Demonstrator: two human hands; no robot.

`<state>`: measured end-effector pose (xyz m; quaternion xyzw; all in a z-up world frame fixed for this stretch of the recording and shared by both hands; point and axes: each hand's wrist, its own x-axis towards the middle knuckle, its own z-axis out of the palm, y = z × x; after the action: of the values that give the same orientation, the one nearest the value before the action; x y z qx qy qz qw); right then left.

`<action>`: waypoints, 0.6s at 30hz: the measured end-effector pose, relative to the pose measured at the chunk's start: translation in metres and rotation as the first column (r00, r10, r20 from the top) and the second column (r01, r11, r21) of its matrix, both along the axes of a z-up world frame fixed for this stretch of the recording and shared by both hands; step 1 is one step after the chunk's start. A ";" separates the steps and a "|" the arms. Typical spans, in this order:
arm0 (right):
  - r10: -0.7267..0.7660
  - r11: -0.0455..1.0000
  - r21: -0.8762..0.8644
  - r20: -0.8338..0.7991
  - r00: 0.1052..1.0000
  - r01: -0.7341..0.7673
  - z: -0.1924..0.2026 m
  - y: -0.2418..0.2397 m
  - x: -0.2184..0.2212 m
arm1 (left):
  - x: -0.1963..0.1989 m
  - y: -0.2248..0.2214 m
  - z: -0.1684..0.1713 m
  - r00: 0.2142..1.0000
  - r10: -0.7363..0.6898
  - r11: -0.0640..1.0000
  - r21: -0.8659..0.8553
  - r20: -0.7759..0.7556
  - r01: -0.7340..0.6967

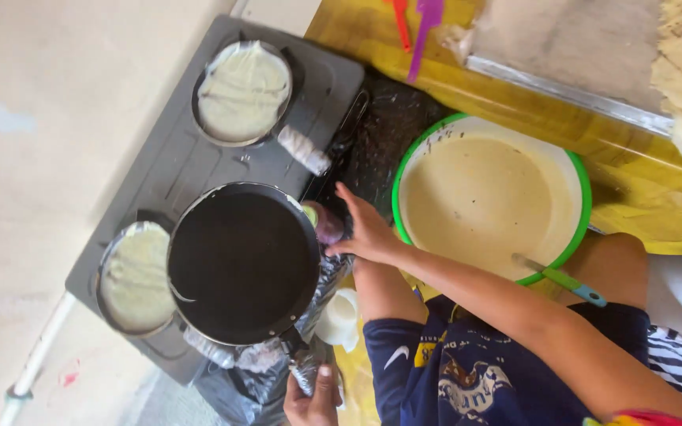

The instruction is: The person is making thin crepes by applying oil from a squeeze bottle, ladling batter into small pans, swirling the batter to cover the surface, and cooking them on a gas stove.

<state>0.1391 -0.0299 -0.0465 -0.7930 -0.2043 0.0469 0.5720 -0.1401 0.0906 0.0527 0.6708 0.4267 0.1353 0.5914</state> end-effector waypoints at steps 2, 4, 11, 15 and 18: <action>0.041 0.999 0.029 -0.163 0.986 -0.037 -0.004 0.034 0.014 | -0.023 0.018 -0.033 0.983 0.079 0.996 0.064 -0.167 -0.070; 0.038 0.997 0.069 -0.131 0.991 -0.029 -0.001 0.045 0.017 | -0.023 0.011 -0.029 0.996 0.057 0.998 0.037 -0.063 -0.055; -0.023 0.809 0.543 -0.351 0.936 0.223 0.040 -0.060 -0.007 | -0.019 -0.009 -0.037 0.996 -0.092 0.984 -0.151 0.013 0.093; -0.193 0.939 0.229 -0.267 0.944 0.256 0.134 -0.179 -0.020 | 0.016 -0.023 -0.044 0.924 -0.320 0.942 -0.170 -0.207 0.289; -0.298 0.745 -0.667 -0.297 0.907 0.026 0.214 -0.201 -0.026 | 0.047 -0.052 -0.044 0.764 -0.573 0.814 -0.315 -0.297 0.488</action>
<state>0.1134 -0.2312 0.1679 -0.9310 0.0123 0.2184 0.2923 -0.0936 0.0383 0.0085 0.7082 0.3360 -0.2183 0.5813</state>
